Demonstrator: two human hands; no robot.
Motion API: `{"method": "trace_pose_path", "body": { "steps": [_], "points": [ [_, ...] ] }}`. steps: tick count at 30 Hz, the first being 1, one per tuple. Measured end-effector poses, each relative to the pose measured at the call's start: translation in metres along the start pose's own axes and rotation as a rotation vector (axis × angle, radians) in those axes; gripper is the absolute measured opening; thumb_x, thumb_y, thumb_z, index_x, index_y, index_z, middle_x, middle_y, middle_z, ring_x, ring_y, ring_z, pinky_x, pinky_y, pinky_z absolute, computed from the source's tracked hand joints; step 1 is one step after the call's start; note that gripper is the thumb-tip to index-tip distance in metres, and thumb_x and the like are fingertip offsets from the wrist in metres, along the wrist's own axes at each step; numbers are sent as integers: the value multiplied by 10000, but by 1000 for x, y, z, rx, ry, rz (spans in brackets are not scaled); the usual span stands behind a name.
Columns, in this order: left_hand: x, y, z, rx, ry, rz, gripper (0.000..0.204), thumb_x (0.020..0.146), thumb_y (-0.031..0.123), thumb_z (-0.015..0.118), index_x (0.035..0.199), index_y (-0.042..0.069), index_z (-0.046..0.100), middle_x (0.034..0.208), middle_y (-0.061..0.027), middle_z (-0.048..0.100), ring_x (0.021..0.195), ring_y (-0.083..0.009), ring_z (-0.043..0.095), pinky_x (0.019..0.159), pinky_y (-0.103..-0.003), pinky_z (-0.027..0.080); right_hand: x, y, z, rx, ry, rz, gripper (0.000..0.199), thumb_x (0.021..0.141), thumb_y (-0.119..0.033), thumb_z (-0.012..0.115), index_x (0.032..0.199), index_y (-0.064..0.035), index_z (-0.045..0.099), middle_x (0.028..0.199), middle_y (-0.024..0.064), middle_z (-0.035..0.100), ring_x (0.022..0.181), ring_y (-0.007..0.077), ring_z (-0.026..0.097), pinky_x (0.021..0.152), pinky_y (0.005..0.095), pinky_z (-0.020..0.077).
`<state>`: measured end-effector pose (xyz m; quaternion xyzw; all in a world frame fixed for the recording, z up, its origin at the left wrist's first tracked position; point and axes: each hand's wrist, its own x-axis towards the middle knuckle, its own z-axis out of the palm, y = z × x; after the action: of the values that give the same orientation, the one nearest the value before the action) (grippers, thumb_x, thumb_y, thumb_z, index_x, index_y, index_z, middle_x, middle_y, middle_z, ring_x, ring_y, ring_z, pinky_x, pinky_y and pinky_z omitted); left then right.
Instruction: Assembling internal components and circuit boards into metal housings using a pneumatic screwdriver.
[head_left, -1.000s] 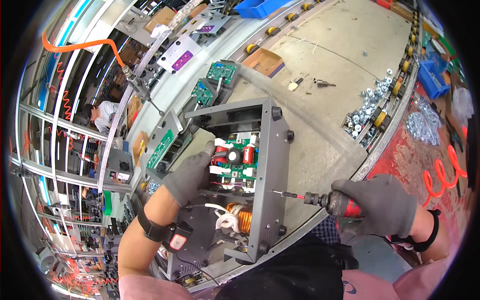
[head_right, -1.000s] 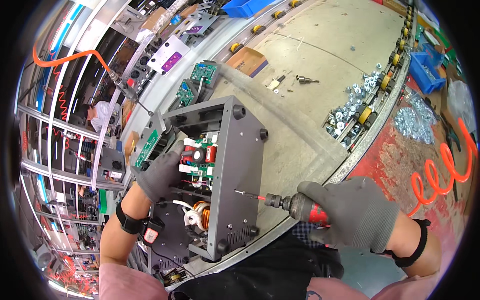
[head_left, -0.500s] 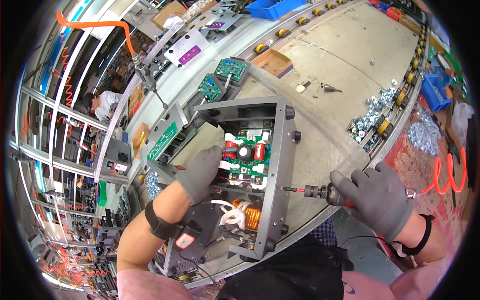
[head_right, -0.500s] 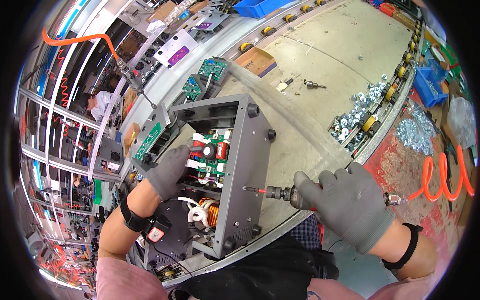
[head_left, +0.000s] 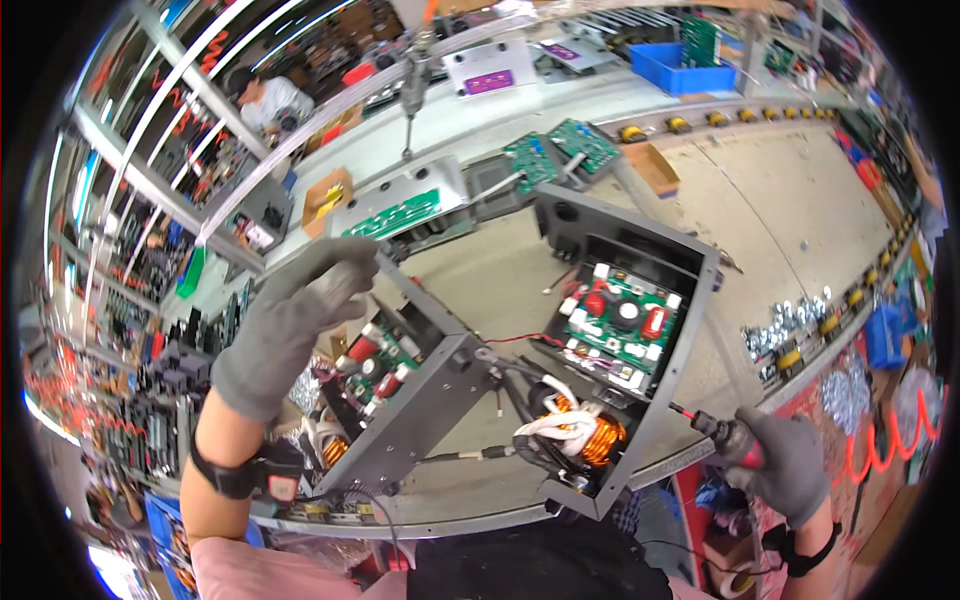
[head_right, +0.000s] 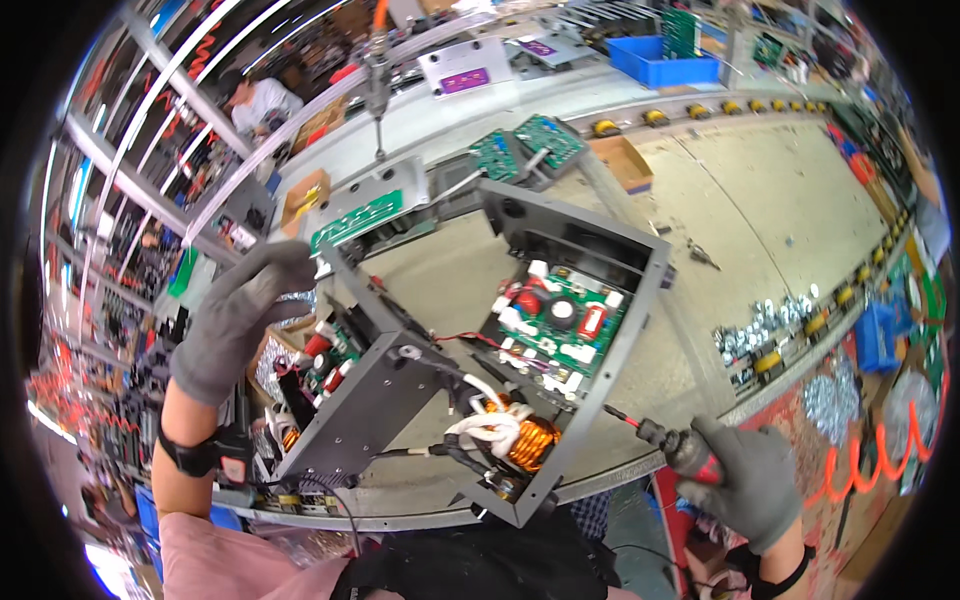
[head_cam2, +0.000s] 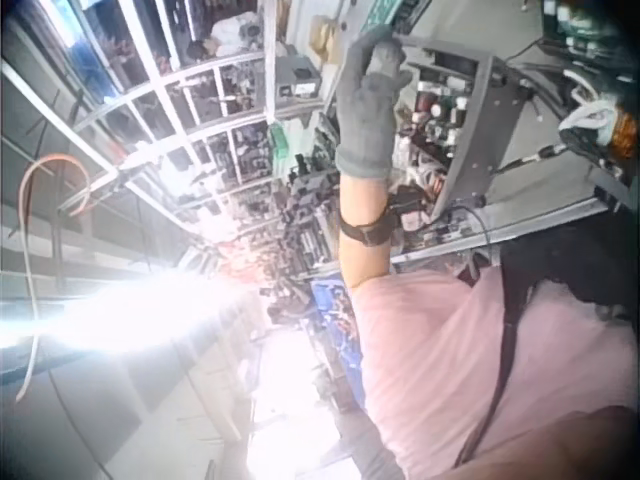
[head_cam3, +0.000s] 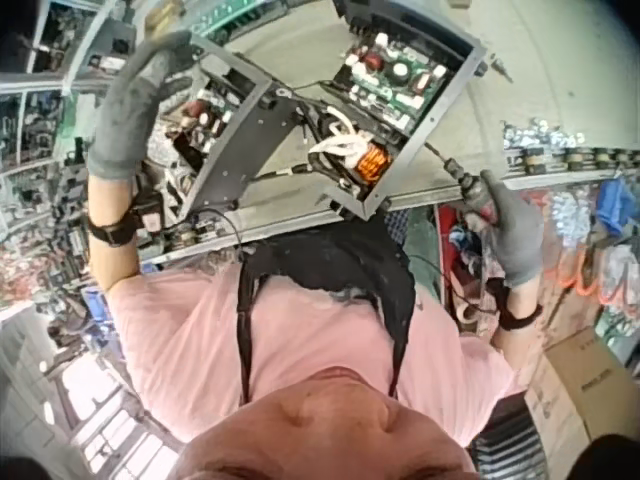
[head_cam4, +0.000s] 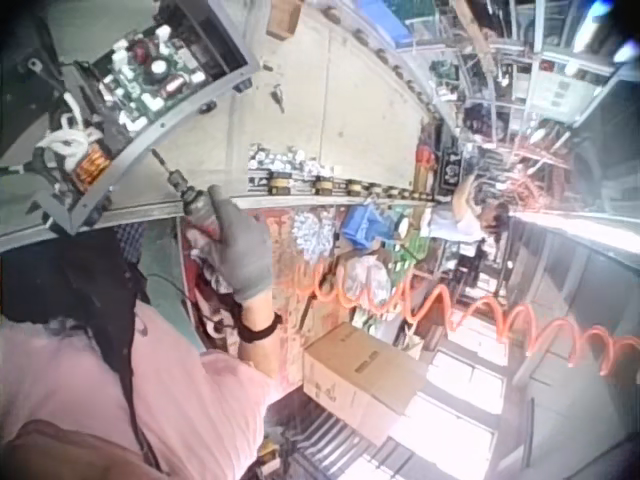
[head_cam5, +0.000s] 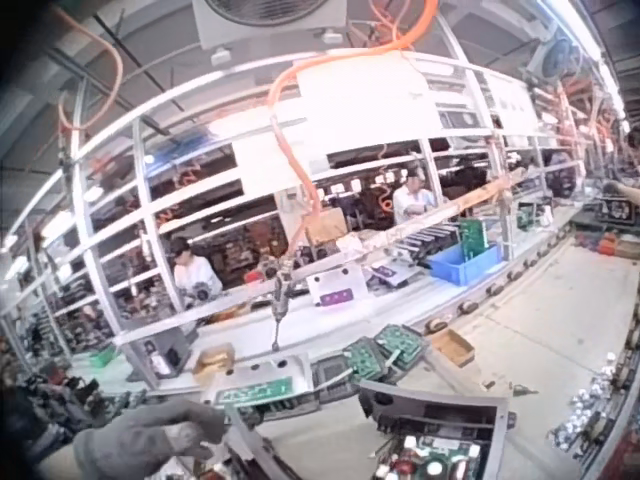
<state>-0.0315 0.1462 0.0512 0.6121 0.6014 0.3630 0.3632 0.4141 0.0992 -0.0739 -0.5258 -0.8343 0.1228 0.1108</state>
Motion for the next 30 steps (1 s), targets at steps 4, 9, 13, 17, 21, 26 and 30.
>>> {"method": "trace_pose_path", "body": {
  "steps": [4,9,13,17,21,26,30],
  "points": [
    [-57,-23,-49,299,-15,-65,608,898,486,560,1219,-29,533,1134,-87,575,1041,-165,535,915,-318,437,3,-7,-7,-50,0,66,612,542,-283,824,1073,-84,595,824,105,634,763,308,617,656,408,419],
    [-107,-53,-73,320,150,-85,561,870,466,609,1172,-6,577,1032,-73,607,951,-154,558,817,-296,449,-8,-3,4,-170,112,76,599,497,-242,837,1022,-71,605,824,119,631,764,342,613,688,423,434],
    [-121,-65,-99,244,314,-82,506,878,411,604,1168,-2,573,964,-50,596,883,-121,526,797,-271,435,-17,-8,9,70,97,256,476,568,-21,706,1018,-14,552,797,152,605,737,307,617,682,372,478],
    [-136,-92,-93,374,289,-72,400,865,247,652,1193,32,574,1019,-106,615,907,-233,599,824,-322,460,-24,14,20,59,113,266,412,599,-45,682,985,-33,540,761,142,596,691,260,605,652,354,475],
    [-146,-130,-54,279,304,-13,486,859,372,656,1214,56,557,1109,-155,592,1031,-310,578,885,-356,453,-23,-3,17,14,77,338,413,600,-74,691,988,-53,549,751,126,607,677,272,610,626,371,470],
    [-165,-172,-16,-300,374,-128,571,862,387,618,1263,3,483,1074,-153,561,981,-258,585,857,-355,464,-41,17,29,-34,110,509,369,662,-130,708,998,-57,572,817,175,636,770,354,639,677,414,479],
    [-172,-187,-4,-194,317,26,716,848,465,645,1333,12,377,1063,-116,540,932,-201,586,824,-326,485,-61,43,55,-138,217,744,468,739,-219,697,1148,-50,546,917,226,651,863,410,629,716,453,482]
  ]
}}
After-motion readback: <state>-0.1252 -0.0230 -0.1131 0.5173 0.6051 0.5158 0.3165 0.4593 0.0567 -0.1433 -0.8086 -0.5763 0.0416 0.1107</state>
